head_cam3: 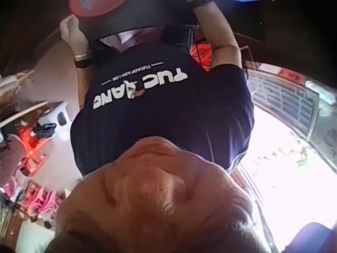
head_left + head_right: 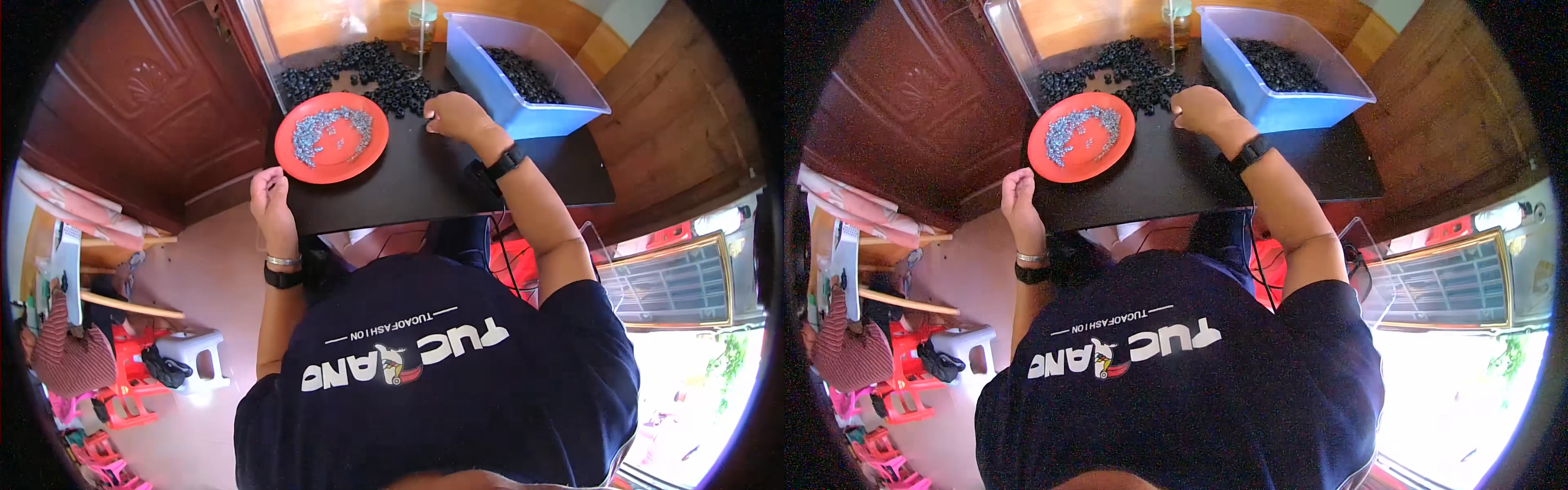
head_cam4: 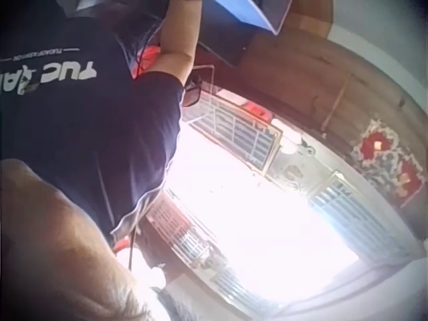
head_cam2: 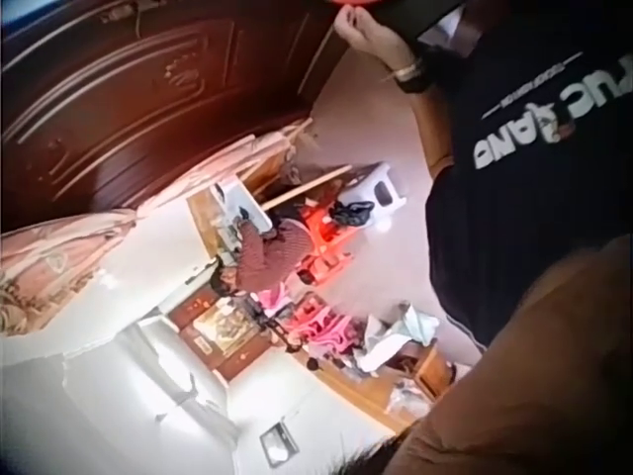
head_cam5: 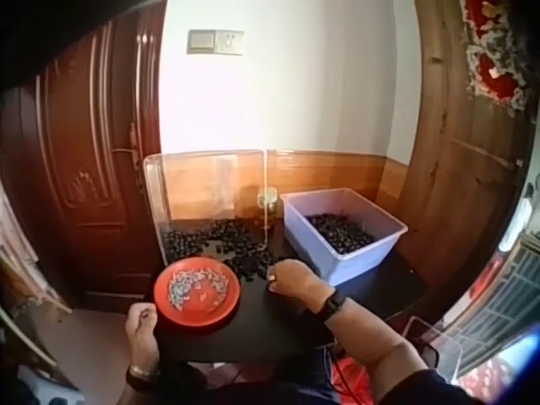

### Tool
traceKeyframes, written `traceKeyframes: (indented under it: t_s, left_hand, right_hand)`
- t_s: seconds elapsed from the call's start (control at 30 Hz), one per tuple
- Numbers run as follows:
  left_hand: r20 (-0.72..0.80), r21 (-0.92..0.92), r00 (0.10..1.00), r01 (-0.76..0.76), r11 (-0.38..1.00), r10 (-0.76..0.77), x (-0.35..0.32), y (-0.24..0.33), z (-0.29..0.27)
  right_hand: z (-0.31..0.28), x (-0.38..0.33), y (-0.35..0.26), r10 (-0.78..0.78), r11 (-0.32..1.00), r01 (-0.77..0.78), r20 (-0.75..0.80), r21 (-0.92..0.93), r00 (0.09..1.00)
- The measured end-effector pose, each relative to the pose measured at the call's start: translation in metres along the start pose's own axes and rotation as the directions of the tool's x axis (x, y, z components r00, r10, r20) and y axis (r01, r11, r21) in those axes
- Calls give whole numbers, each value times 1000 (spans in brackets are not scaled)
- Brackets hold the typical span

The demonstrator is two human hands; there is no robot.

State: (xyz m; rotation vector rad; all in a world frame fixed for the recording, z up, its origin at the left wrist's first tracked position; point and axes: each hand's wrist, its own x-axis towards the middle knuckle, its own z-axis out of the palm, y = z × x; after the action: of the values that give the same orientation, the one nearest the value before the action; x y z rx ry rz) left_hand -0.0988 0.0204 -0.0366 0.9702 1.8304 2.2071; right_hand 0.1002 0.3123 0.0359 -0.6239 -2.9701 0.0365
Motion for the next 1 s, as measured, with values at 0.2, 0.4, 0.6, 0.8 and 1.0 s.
traceKeyframes:
  t_s: [0.2,0.4,0.6,0.8,1.0]
  left_hand:
    - [-46,-43,999,10,999,-12,0,0,0]
    - [188,-27,976,-111,993,114,-9,57,30]
    - [476,-77,878,106,991,-56,-4,83,58]
    - [555,-268,804,417,869,-215,-7,76,62]
    - [572,-418,781,539,731,-249,-8,68,61]
  right_hand:
    - [-6,-4,-13,24,896,6,-63,445,998]
    - [-39,-29,-85,-85,125,62,-52,990,995]
    - [-31,-29,-116,-101,102,170,-160,980,982]
    - [-22,-29,-124,-130,395,416,-399,819,908]
    - [-17,-29,-133,-106,379,508,-509,773,854]
